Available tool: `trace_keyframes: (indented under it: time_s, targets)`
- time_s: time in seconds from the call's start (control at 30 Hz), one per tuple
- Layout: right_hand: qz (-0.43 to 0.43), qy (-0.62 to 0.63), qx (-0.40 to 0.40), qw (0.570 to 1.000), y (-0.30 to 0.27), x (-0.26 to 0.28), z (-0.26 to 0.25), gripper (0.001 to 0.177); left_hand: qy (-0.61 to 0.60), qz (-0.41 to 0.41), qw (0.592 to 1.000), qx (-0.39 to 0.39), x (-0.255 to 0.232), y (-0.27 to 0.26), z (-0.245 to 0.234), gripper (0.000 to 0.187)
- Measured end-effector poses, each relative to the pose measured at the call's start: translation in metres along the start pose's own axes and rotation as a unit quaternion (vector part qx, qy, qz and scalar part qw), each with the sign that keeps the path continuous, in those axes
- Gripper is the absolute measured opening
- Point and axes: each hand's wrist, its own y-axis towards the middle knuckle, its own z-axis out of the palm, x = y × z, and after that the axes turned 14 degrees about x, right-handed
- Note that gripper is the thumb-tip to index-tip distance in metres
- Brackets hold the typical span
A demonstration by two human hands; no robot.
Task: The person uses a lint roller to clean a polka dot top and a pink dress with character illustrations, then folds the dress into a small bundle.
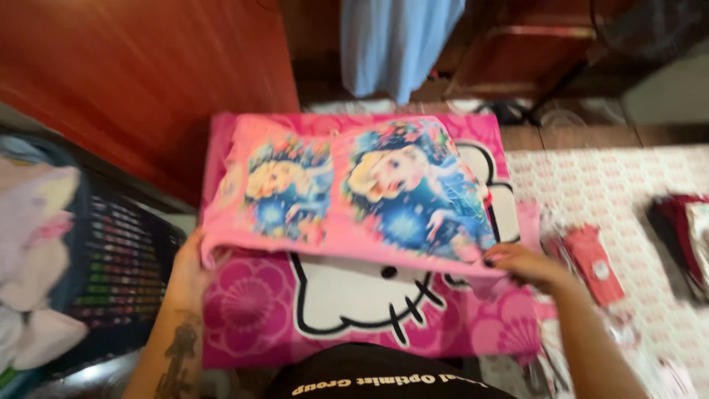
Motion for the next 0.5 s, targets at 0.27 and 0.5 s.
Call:
trace_keyframes:
  time_s: [0.27, 0.5]
  targets:
    - [0.186, 0.007, 0.119, 0.975, 0.066, -0.125, 0.062, 0.039, 0.492, -0.036, 0.861, -0.12, 0.111, -0.033, -0.112, 0.034]
    - [-0.05, 0.032, -0.128, 0.99, 0.081, -0.13, 0.004, 0.025, 0.813, 0.036, 0.534, -0.23, 0.103, -0.073, -0.02, 0.057]
